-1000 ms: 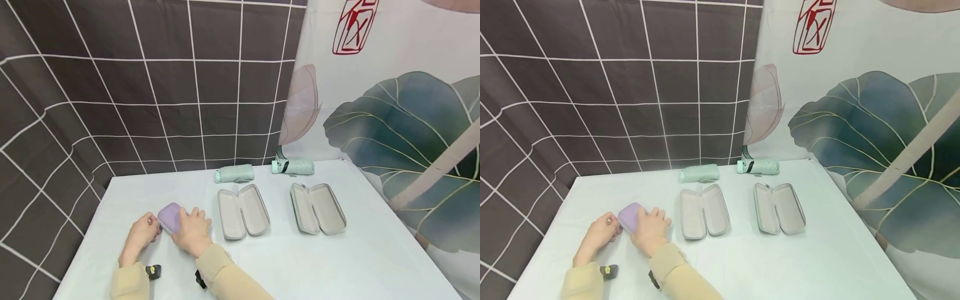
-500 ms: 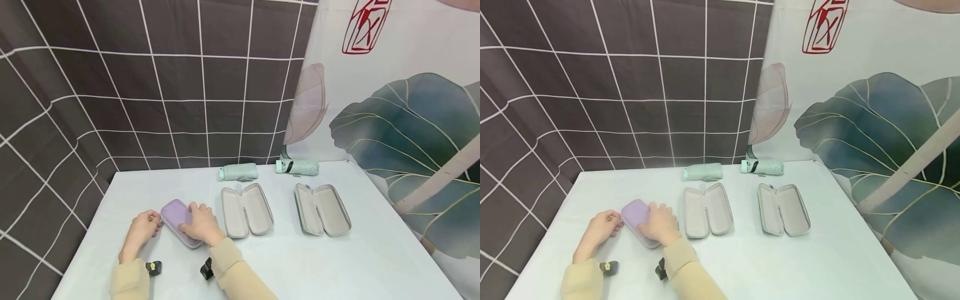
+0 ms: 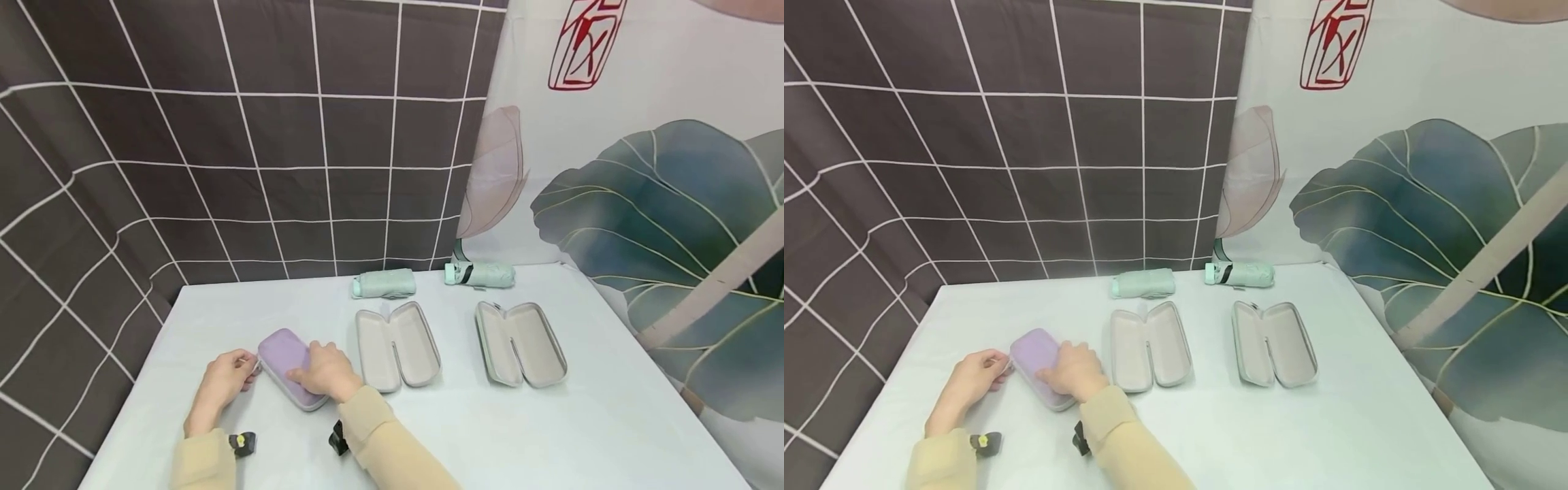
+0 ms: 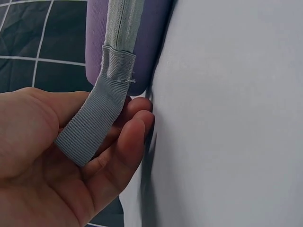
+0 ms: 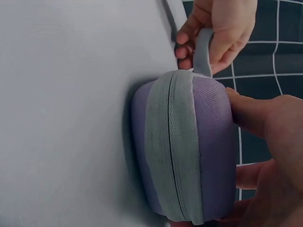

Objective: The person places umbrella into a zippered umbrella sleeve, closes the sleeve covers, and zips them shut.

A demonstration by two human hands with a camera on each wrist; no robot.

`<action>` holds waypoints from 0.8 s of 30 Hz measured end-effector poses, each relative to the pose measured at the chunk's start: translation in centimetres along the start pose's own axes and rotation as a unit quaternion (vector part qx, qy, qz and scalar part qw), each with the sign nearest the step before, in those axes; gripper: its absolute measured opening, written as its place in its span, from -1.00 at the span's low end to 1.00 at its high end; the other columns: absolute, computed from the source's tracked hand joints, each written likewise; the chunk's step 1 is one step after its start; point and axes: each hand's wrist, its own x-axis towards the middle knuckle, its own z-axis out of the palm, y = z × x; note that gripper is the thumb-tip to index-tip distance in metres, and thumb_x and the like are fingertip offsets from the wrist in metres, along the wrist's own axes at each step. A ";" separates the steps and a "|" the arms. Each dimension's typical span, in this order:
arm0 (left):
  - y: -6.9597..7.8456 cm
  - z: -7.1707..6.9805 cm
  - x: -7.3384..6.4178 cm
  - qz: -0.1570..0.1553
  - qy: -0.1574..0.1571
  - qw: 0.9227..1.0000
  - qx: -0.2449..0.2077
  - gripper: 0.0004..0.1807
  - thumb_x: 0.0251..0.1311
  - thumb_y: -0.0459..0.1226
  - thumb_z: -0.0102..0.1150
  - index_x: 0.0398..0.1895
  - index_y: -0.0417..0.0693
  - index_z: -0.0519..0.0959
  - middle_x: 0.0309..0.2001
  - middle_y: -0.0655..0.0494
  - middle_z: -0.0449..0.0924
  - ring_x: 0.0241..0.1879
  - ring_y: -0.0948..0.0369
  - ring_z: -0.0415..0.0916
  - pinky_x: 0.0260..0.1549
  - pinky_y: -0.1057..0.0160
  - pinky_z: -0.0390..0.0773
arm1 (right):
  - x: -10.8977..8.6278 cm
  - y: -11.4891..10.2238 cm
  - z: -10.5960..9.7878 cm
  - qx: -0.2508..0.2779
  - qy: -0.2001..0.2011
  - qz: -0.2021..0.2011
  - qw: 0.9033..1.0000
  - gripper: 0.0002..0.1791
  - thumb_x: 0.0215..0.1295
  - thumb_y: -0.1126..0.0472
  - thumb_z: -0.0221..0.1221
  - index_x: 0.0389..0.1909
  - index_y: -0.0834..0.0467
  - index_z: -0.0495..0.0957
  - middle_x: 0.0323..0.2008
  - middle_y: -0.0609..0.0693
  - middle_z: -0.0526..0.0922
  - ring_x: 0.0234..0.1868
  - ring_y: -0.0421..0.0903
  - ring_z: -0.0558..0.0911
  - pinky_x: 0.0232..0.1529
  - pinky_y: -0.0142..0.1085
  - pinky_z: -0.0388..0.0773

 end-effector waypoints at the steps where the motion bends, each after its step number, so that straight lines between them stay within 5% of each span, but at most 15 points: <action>1: 0.0 0.0 0.0 -0.002 0.000 1.000 0.002 -0.77 0.41 -0.35 -0.02 -0.13 -0.40 0.55 -0.40 -0.03 0.64 -0.49 0.20 0.58 -0.48 0.25 0.58 | 0.0 -0.1 0.0 -0.004 0.000 0.000 1.000 -0.24 0.15 -0.31 0.26 0.18 0.18 0.46 -0.11 0.16 0.56 -0.15 -0.01 0.56 -0.15 -0.18 0.52; 24: 1.4 0.7 2.1 0.002 -0.014 0.999 0.037 -0.75 0.42 -0.33 -0.11 -0.16 -0.34 0.55 -0.37 -0.06 0.61 -0.47 0.18 0.56 -0.47 0.23 0.51 | 0.0 -0.7 0.9 0.017 0.040 0.027 0.999 -0.18 0.13 -0.32 0.27 0.12 0.29 0.46 -0.20 0.21 0.61 -0.17 0.05 0.62 -0.19 -0.17 0.55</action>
